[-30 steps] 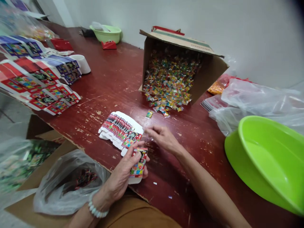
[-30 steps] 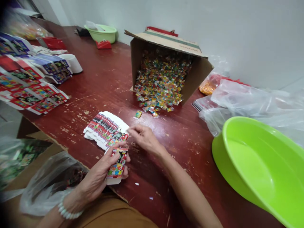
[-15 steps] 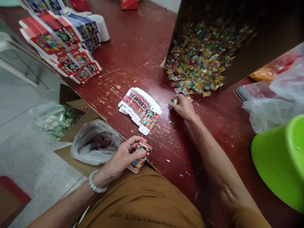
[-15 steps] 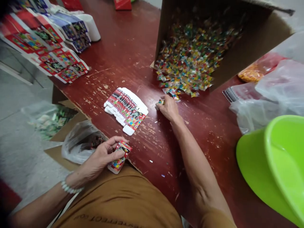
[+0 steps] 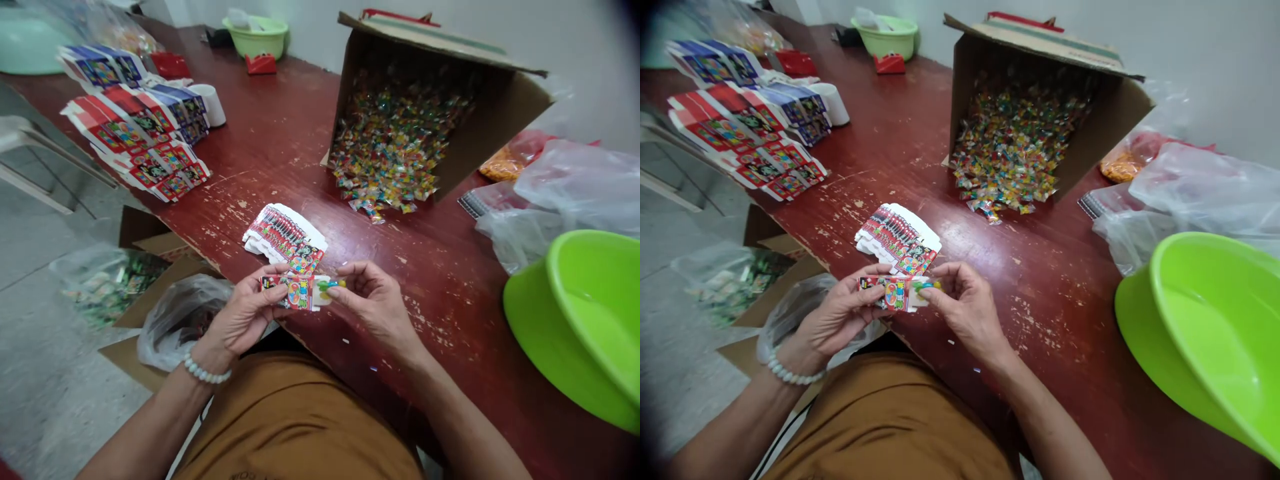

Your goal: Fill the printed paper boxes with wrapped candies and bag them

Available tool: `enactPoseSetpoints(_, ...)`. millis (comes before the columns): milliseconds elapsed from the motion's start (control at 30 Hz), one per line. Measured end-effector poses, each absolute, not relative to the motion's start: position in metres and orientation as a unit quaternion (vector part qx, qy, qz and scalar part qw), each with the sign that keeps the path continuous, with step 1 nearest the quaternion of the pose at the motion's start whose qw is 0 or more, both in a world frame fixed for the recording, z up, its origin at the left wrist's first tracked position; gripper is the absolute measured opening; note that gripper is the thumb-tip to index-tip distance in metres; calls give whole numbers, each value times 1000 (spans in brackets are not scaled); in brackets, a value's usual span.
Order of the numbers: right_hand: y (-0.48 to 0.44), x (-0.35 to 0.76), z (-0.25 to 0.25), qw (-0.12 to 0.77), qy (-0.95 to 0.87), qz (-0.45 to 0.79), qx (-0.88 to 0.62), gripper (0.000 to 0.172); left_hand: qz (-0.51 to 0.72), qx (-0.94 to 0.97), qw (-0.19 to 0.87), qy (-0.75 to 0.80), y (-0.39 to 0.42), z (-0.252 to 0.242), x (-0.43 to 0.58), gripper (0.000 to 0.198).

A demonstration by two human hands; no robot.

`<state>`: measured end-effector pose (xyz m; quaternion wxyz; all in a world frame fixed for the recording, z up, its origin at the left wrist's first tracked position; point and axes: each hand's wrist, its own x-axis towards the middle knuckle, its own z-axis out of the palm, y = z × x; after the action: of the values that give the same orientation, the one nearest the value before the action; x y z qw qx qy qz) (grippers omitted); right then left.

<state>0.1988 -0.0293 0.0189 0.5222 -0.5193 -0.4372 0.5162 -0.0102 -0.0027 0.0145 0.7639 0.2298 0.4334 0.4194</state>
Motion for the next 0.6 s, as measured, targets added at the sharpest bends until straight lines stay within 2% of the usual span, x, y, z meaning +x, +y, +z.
enactPoseSetpoints(100, -26, 199, 12, 524, -447, 489, -535, 29, 380, 219, 802, 406, -9, 7, -10, 44)
enactPoseSetpoints(167, -23, 203, 9, 511, -463, 483, -539, 28, 355, 223, 818, 393, -15, 2, -9, 47)
enactPoseSetpoints(267, -21, 207, 10, 469, -523, 457, -546, 24, 274, 266, 849, 364, -21, -5, -7, 54)
enactPoseSetpoints(367, -22, 208, 15, 413, -613, 402, -540, 18, 190, 329, 864, 329, -22, -6, -3, 50)
enactPoseSetpoints(600, -24, 218, 19, 377, -729, 316, -475, 25, 210, 443, 810, 322, -12, -2, 1, 51)
